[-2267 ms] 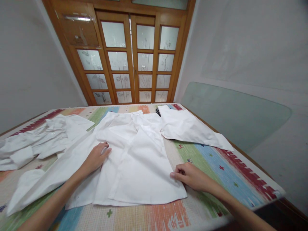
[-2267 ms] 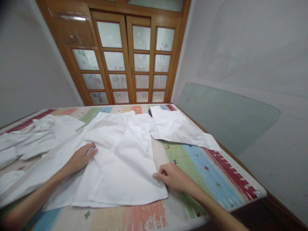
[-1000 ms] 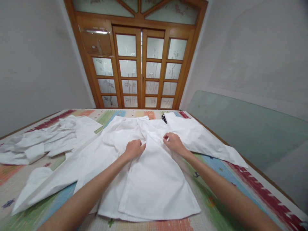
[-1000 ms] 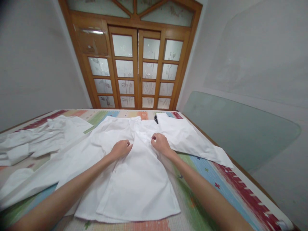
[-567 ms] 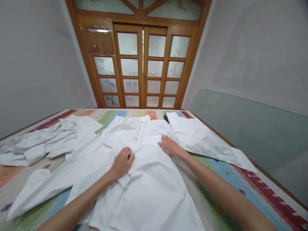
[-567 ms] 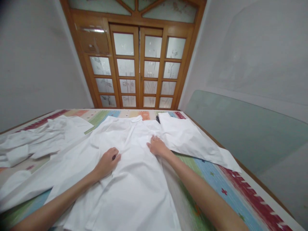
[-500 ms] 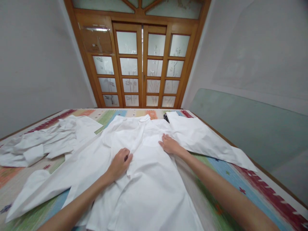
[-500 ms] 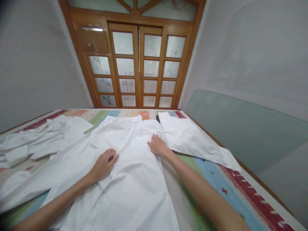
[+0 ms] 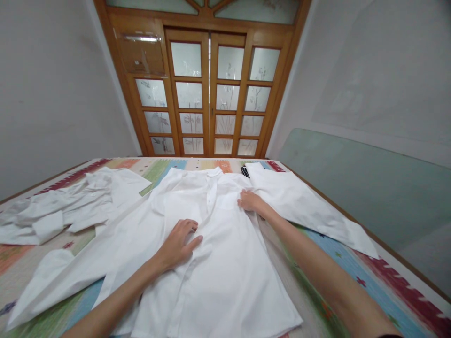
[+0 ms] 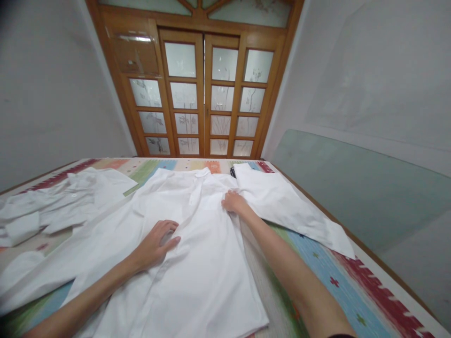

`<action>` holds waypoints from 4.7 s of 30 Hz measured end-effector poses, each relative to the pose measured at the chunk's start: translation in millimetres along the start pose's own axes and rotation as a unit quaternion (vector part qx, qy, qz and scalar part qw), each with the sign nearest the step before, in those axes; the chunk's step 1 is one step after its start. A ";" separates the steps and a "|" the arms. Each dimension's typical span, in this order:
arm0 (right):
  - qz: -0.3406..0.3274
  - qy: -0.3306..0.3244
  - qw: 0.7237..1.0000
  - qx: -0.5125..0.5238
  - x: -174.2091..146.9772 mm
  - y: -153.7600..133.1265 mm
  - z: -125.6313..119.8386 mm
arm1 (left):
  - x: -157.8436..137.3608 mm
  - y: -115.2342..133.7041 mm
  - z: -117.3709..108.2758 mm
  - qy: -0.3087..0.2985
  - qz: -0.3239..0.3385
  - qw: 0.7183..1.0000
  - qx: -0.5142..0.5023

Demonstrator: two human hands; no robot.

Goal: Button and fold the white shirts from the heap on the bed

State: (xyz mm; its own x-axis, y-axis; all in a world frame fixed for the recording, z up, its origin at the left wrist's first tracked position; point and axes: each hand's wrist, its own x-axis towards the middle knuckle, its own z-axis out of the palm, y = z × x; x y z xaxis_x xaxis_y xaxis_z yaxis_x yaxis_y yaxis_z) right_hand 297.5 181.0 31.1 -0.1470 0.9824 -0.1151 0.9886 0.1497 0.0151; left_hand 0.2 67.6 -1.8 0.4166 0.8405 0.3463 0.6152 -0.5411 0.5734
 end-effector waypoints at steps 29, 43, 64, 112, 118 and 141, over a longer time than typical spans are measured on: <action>-0.285 -0.014 0.945 0.157 -244.3 -3.4 45.2 | -0.8 -0.5 -12.3 0.024 -0.114 0.985 -0.129; -0.383 0.116 0.915 0.055 -283.0 2.7 43.7 | -4.8 21.2 -23.4 -0.014 -0.289 0.926 -0.243; -0.310 -0.093 0.941 0.098 -266.9 -7.8 3.8 | -10.9 21.4 -6.9 -0.020 -0.055 0.998 -0.014; -0.002 0.111 0.985 0.135 122.5 -117.6 -8.8 | -33.1 -69.2 -136.4 0.116 -0.335 0.934 -0.045; -0.067 0.131 0.983 0.108 90.5 -118.6 9.2 | -36.3 -69.6 -141.6 0.138 -0.351 0.925 -0.057; -0.133 0.141 0.981 0.033 -16.3 -20.9 53.6 | -51.3 -72.7 -219.1 0.144 -0.385 0.895 0.171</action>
State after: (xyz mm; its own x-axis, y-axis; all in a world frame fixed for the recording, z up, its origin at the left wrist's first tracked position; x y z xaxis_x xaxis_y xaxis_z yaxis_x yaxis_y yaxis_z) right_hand 280.9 155.9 -20.6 -0.3930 0.9033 0.1723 0.9130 0.4056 -0.0444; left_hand -212.5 69.5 101.4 -0.3785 0.9132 0.1508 0.8354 0.2670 0.4804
